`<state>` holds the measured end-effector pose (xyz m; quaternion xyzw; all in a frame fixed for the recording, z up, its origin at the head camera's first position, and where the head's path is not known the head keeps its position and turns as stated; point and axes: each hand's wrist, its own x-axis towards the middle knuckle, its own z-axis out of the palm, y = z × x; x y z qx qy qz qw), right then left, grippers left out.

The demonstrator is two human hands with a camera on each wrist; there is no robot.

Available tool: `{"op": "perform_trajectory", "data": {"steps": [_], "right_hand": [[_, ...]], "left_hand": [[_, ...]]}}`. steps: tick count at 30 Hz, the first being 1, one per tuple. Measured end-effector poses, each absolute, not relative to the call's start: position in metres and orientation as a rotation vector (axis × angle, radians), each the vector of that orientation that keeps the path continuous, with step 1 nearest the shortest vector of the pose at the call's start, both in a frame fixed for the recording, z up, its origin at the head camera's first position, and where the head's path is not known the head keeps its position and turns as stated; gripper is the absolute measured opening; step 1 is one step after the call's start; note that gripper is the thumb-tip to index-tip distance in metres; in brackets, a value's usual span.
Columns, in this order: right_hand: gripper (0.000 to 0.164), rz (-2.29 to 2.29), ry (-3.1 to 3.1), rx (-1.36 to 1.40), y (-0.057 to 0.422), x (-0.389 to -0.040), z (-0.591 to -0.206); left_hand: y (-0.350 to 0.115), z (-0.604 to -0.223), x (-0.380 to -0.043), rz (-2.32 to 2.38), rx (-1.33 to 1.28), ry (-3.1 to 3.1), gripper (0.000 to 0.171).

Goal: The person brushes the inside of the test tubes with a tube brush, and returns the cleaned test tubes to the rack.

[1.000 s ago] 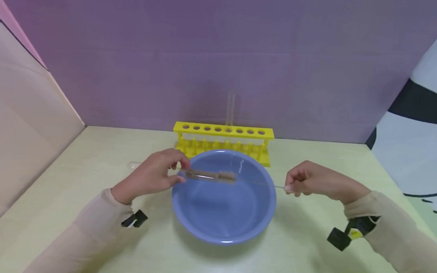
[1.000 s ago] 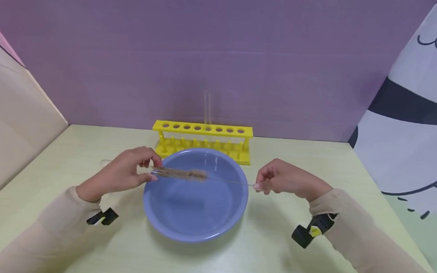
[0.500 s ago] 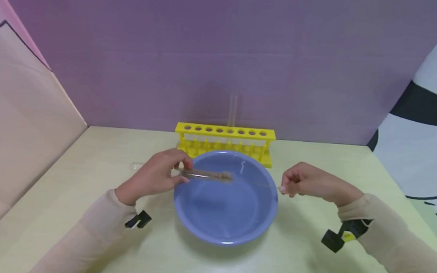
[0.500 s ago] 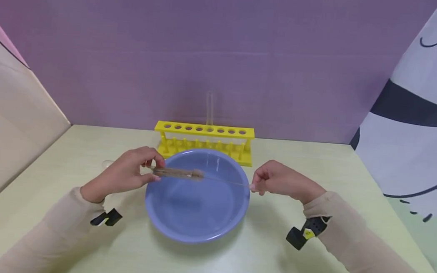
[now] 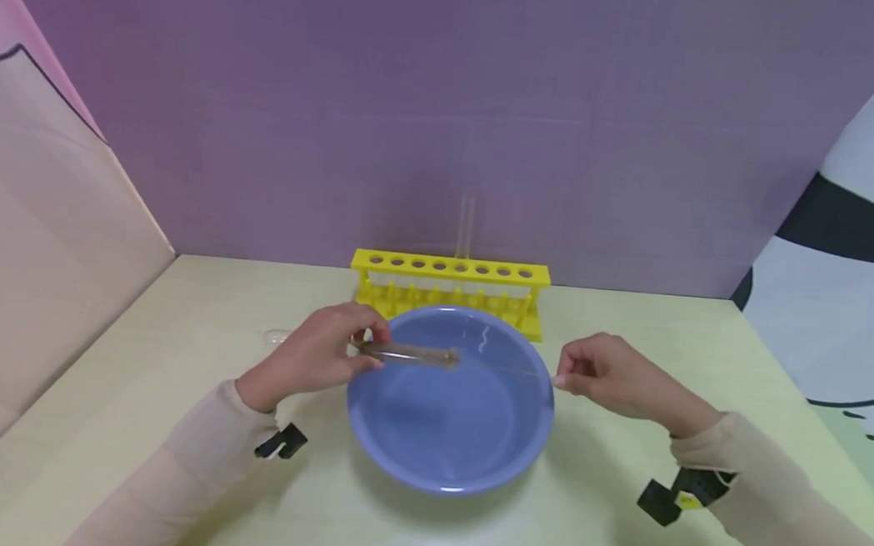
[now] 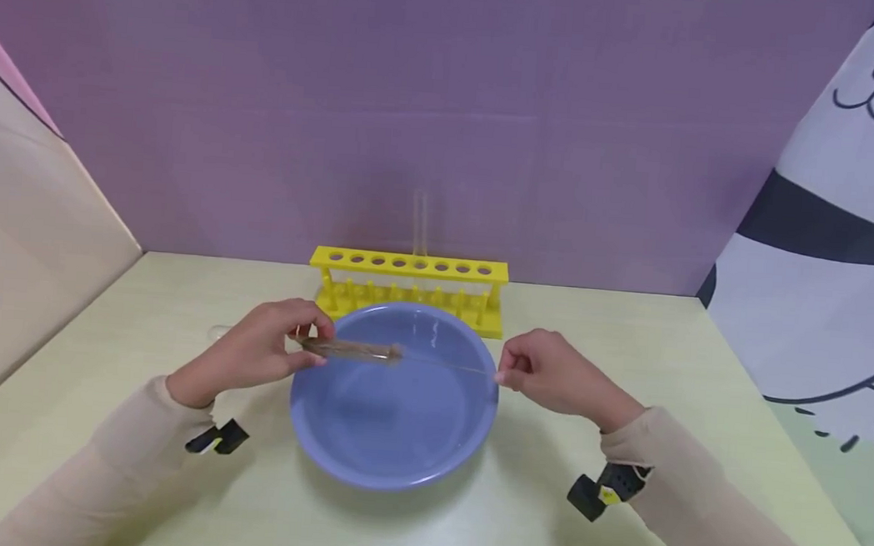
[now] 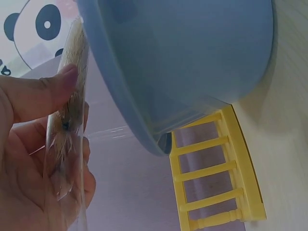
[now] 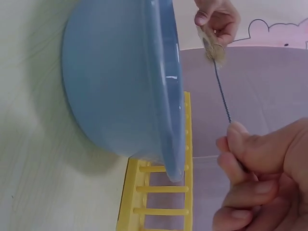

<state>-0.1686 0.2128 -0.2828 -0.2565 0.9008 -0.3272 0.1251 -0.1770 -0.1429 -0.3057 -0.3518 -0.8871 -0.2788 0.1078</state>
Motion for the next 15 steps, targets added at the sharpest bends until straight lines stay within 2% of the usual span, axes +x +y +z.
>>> {"op": "perform_trajectory", "data": {"steps": [15], "right_hand": [[0.018, -0.907, 2.958, -1.009, 0.202, -0.158, -0.295]], "left_hand": [[-0.143, -0.301, -0.178, -0.864, -1.023, -2.587, 0.019]]}}
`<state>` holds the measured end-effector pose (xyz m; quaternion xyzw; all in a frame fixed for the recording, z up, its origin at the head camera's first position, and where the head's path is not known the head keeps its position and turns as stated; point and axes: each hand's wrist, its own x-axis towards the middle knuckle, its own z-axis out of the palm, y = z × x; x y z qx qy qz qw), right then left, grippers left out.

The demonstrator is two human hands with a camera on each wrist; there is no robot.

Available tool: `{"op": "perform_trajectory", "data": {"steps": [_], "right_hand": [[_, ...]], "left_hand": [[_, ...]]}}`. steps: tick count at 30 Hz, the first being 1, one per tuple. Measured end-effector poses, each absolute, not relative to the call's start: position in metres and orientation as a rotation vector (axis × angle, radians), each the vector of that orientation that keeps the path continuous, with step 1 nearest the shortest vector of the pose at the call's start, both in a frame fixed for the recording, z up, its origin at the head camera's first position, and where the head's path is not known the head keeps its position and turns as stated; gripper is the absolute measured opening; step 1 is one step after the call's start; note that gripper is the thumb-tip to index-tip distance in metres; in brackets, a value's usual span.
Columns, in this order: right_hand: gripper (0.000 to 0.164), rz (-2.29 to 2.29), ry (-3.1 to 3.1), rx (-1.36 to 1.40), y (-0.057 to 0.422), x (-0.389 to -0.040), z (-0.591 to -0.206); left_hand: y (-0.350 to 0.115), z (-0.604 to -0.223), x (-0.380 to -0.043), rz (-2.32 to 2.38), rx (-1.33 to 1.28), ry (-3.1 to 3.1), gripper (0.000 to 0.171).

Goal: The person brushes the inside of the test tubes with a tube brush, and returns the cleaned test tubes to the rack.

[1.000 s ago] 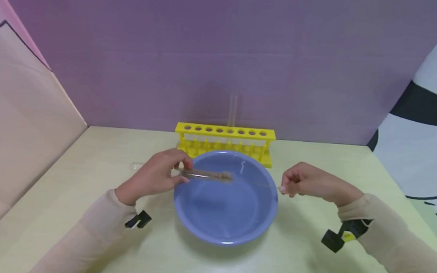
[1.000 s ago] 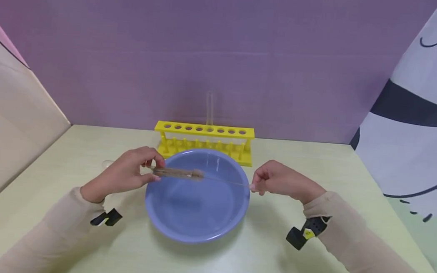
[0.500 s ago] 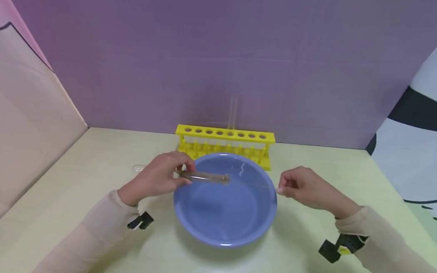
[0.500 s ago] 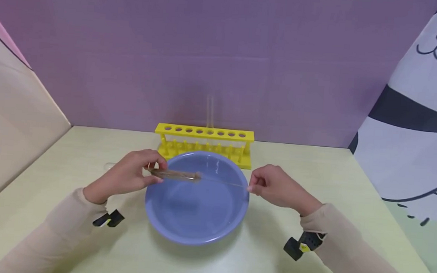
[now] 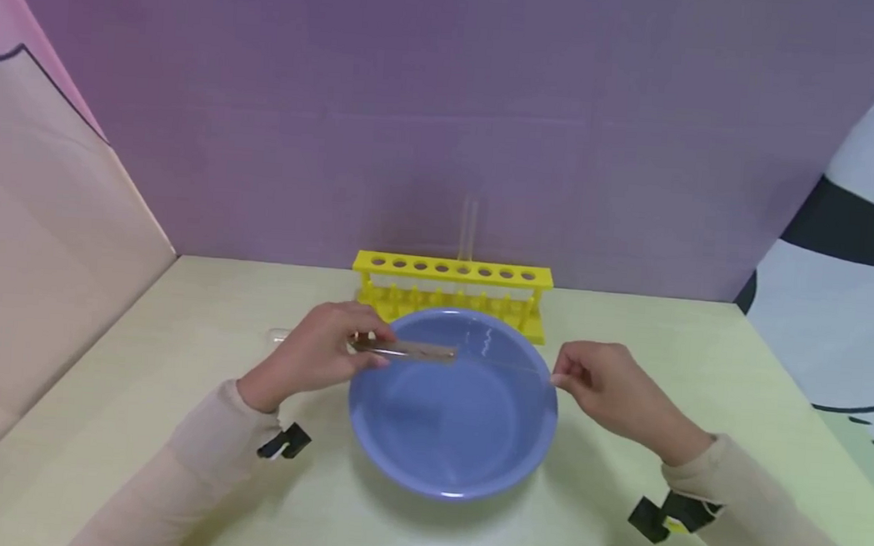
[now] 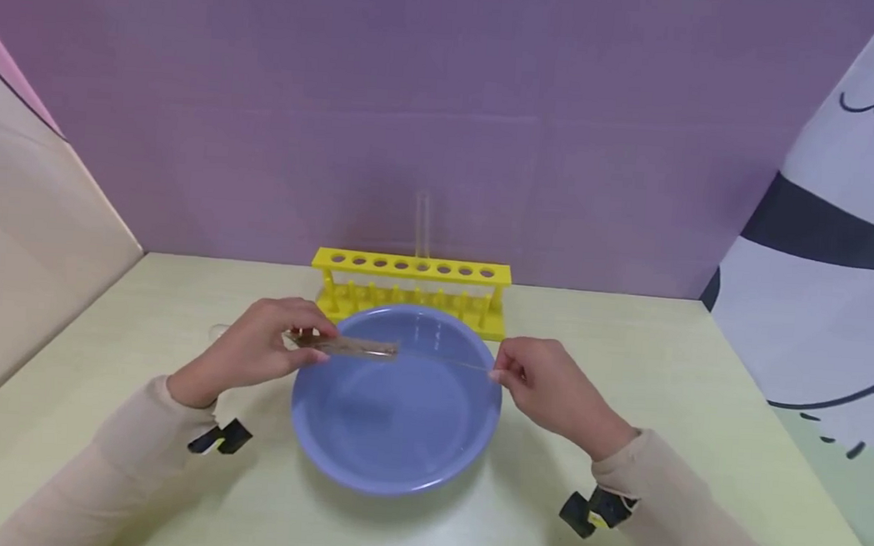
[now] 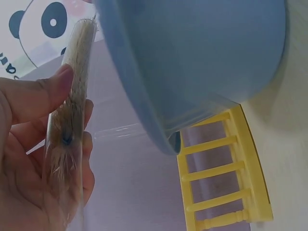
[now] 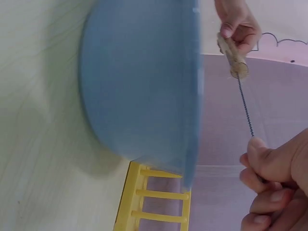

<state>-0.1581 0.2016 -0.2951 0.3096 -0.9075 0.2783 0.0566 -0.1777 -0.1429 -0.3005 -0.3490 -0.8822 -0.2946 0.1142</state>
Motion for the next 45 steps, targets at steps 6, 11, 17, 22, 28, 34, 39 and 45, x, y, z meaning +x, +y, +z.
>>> {"op": "perform_trajectory", "data": {"steps": [6, 11, 17, 22, 28, 34, 39, 45], "right_hand": [[0.023, 0.754, -2.568, 0.954, 0.201, -0.156, -0.300], [0.030, 0.684, -2.403, 1.018, 0.200, -0.158, -0.305], [0.017, 0.590, -2.280, 1.072, 0.197, -0.160, -0.309], [0.045, 0.496, -2.187, 1.111, 0.193, -0.162, -0.309], [0.045, 0.387, -2.095, 1.164, 0.189, -0.164, -0.311], [0.042, 0.273, -1.984, 1.203, 0.187, -0.167, -0.314], [0.040, 0.217, -1.891, 1.214, 0.187, -0.170, -0.317], [0.034, 0.187, -1.817, 1.213, 0.186, -0.170, -0.321]], "left_hand": [[-0.137, -0.295, -0.179, -0.831, -1.068, -2.595, 0.017], [-0.133, -0.293, -0.178, -0.822, -1.066, -2.659, 0.017], [-0.130, -0.291, -0.178, -0.827, -1.076, -2.720, 0.016], [-0.128, -0.288, -0.178, -0.803, -1.133, -2.760, 0.016], [-0.127, -0.286, -0.178, -0.815, -1.126, -2.809, 0.016], [-0.126, -0.282, -0.177, -0.856, -1.161, -2.834, 0.016], [-0.123, -0.281, -0.181, -0.875, -1.218, -2.842, 0.017], [-0.120, -0.282, -0.183, -0.961, -1.215, -2.897, 0.017]]}}
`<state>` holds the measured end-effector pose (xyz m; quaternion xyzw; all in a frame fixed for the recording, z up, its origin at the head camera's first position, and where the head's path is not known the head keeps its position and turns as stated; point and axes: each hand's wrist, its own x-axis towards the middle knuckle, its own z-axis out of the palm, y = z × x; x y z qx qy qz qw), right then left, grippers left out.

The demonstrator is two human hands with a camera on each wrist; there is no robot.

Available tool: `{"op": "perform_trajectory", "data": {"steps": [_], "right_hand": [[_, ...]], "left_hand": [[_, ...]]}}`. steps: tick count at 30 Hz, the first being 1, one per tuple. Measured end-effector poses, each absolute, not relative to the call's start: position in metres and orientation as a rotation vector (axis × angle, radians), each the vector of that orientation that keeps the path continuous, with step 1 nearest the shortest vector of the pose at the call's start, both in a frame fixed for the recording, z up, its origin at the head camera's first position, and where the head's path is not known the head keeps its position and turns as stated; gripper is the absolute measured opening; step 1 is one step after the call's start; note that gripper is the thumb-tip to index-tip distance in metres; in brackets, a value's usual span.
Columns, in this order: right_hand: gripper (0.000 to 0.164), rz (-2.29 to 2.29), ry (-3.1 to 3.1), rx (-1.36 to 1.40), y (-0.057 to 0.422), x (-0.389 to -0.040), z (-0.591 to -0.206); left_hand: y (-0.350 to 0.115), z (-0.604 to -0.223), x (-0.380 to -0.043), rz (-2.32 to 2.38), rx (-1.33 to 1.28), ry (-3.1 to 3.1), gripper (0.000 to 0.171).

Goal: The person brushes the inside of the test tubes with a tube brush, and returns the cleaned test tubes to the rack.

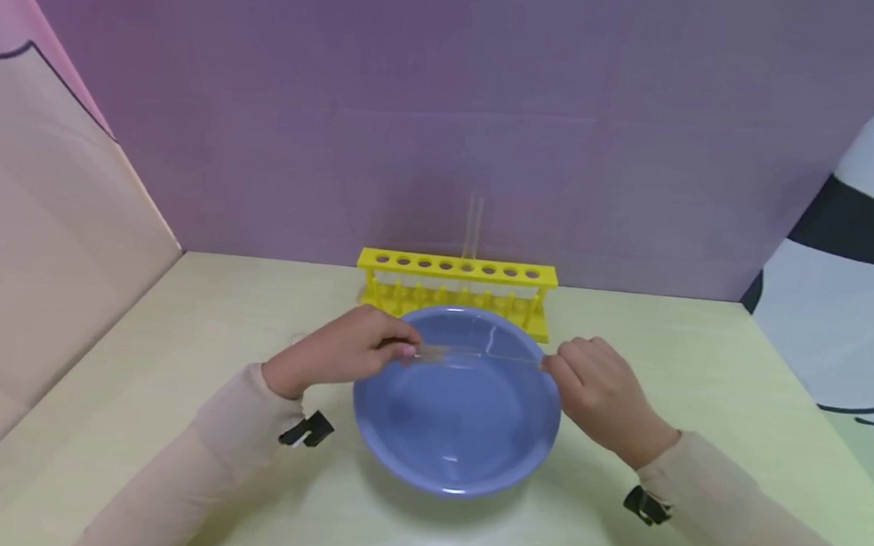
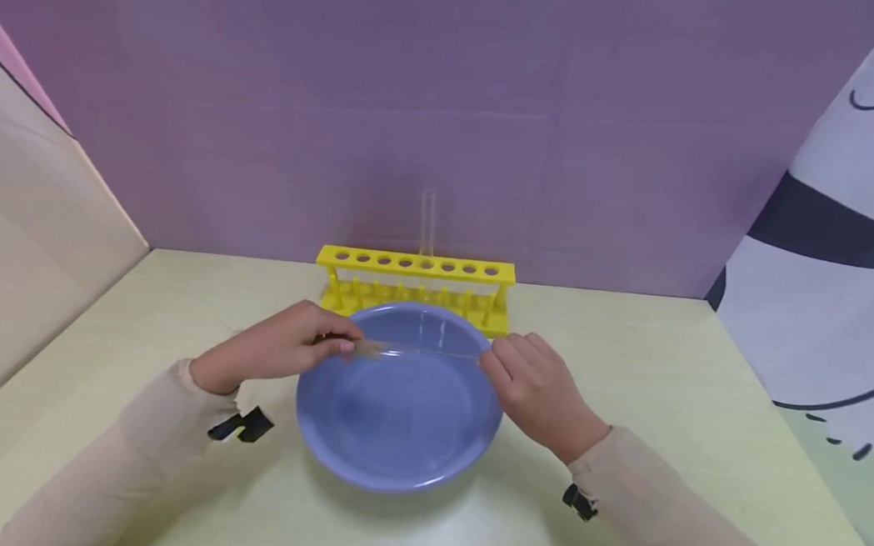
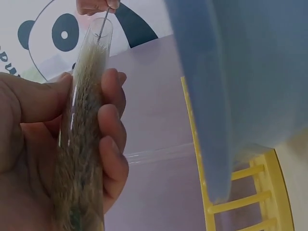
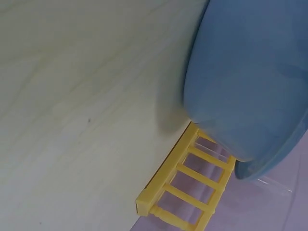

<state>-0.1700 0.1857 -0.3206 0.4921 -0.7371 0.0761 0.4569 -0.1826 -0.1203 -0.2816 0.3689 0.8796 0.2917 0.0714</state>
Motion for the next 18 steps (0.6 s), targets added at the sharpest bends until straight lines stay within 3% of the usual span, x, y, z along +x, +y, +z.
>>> {"op": "perform_trajectory", "data": {"steps": [18], "right_hand": [[0.029, 0.017, -1.733, 1.284, 0.1806, -0.1732, -0.3174]], "left_hand": [[-0.1169, -0.2853, -0.1848, 0.913, 1.062, 2.514, 0.021]]}}
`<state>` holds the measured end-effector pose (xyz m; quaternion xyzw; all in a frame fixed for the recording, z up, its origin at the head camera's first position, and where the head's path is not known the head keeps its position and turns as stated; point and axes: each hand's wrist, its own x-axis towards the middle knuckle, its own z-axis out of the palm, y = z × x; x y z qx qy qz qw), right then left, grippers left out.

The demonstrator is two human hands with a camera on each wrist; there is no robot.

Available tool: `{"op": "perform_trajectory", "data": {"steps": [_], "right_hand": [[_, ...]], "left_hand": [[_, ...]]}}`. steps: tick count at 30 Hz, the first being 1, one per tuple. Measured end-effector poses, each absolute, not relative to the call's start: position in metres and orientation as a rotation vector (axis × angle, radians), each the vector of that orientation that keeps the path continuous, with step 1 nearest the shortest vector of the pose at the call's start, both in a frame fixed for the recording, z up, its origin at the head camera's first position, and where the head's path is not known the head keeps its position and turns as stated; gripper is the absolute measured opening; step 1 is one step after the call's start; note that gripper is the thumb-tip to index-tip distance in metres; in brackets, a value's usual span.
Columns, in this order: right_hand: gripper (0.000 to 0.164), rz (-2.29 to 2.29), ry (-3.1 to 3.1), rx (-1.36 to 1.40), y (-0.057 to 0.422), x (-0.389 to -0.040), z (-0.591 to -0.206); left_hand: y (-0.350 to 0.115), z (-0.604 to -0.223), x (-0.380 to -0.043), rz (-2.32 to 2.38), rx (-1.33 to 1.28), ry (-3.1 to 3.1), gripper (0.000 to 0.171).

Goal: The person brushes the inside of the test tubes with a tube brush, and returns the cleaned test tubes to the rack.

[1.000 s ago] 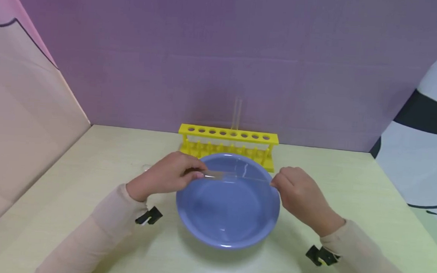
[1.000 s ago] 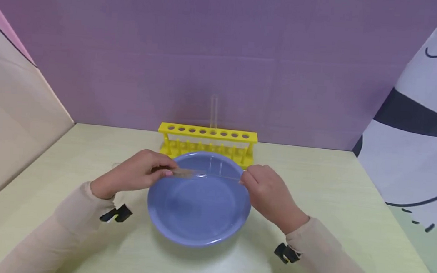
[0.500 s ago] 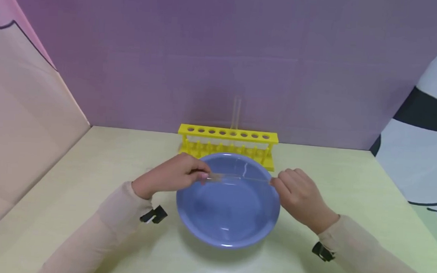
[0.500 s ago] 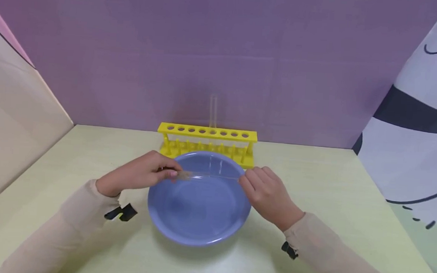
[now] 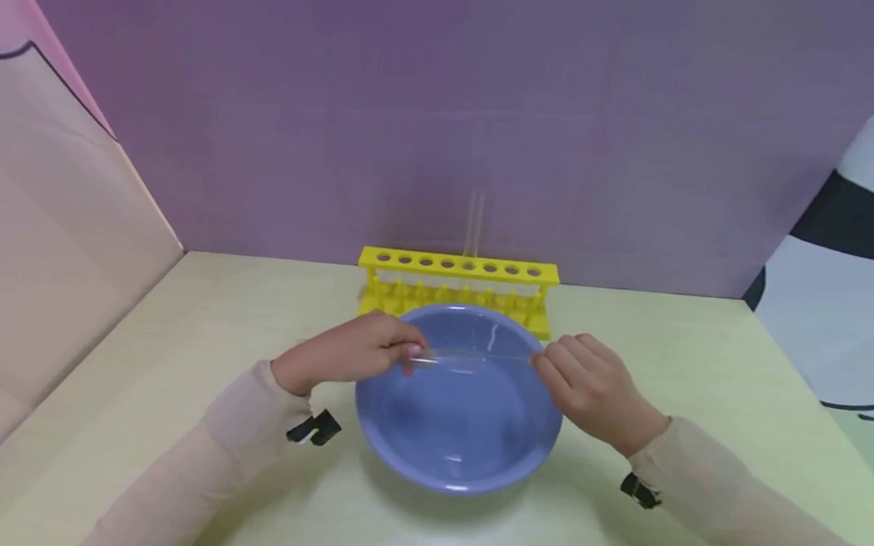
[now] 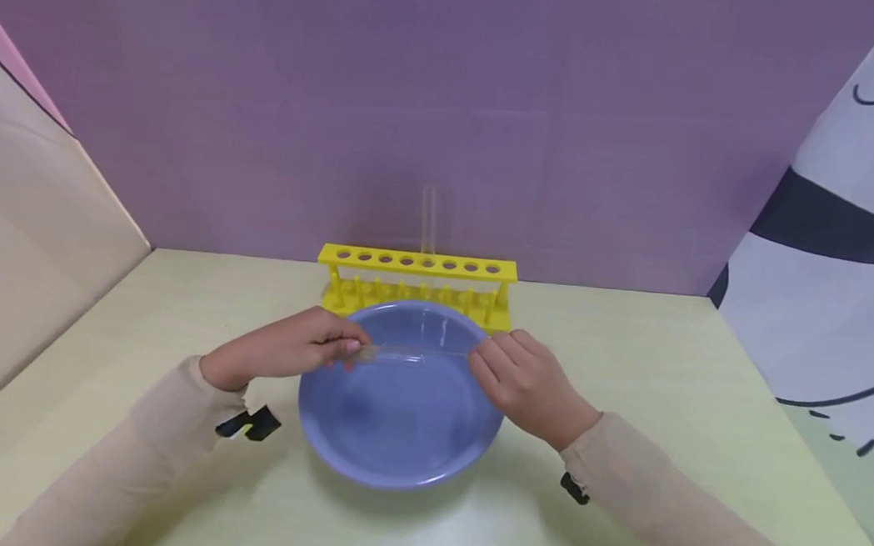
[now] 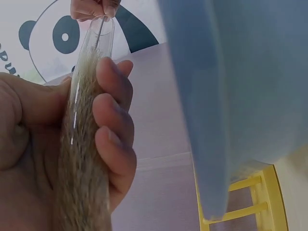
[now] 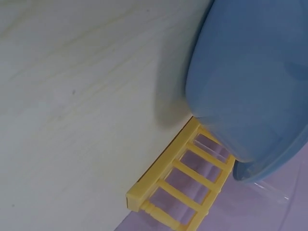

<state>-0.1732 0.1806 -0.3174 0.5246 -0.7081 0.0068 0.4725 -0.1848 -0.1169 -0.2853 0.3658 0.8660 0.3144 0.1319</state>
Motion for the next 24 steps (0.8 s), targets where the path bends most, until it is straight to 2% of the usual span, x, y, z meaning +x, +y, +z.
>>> {"op": "perform_trajectory", "data": {"steps": [13, 24], "right_hand": [[0.022, 0.019, -1.630, 1.322, 0.174, -0.175, -0.321], [0.023, 0.028, -1.667, 1.306, 0.170, -0.168, -0.318]], "left_hand": [[-0.113, -0.287, -0.183, 0.966, 1.010, 2.434, 0.023], [-0.107, -0.286, -0.181, 0.970, 1.018, 2.407, 0.023]]}}
